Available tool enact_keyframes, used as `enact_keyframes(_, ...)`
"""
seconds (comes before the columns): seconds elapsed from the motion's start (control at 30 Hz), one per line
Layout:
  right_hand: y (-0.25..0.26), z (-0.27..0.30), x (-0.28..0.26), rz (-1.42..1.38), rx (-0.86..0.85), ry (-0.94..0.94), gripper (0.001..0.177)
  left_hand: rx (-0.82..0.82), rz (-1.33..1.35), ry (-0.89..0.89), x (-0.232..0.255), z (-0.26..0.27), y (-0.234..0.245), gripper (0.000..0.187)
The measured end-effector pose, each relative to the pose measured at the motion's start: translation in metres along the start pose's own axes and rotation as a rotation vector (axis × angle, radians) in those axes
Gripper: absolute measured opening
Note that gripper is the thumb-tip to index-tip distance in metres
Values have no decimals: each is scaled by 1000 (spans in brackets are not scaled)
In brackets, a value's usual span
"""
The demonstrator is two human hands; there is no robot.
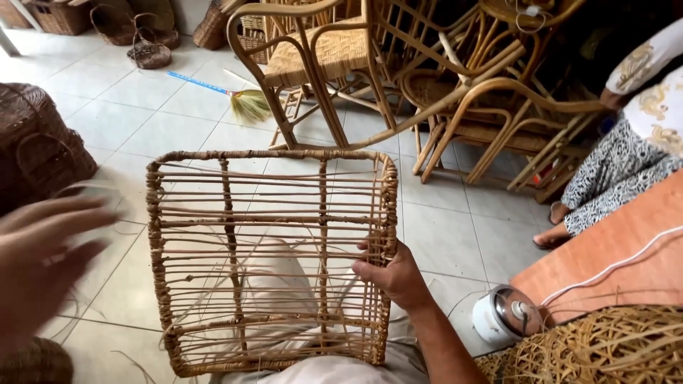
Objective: Weaving rattan strips into a pre-constructed frame to create a basket.
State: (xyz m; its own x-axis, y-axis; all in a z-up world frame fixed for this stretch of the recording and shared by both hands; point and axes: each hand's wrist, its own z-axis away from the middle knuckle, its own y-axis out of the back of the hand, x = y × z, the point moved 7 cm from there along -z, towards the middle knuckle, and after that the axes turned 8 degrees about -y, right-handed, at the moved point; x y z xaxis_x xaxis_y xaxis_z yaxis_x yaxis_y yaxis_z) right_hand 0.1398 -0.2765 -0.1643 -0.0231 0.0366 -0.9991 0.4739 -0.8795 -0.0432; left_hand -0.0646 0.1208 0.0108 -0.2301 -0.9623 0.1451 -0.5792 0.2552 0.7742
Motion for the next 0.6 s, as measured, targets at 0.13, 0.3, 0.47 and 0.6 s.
enact_keyframes(0.13, 1, 3, -1, 77, 23, -26, 39, -521, -419, 35, -3, -31, -104, 59)
enact_keyframes(0.3, 6, 1, -1, 55, 54, -49, 40, -401, -644, -322, -28, -36, -137, 47)
enact_keyframes(0.47, 2, 0, 0, 36, 40, -58, 39, -503, -665, -344, -34, -37, -136, 54)
enact_keyframes(0.6, -1, 0, -4, 25, 6, -20, 37, -579, -766, -444, -47, -40, -136, 54)
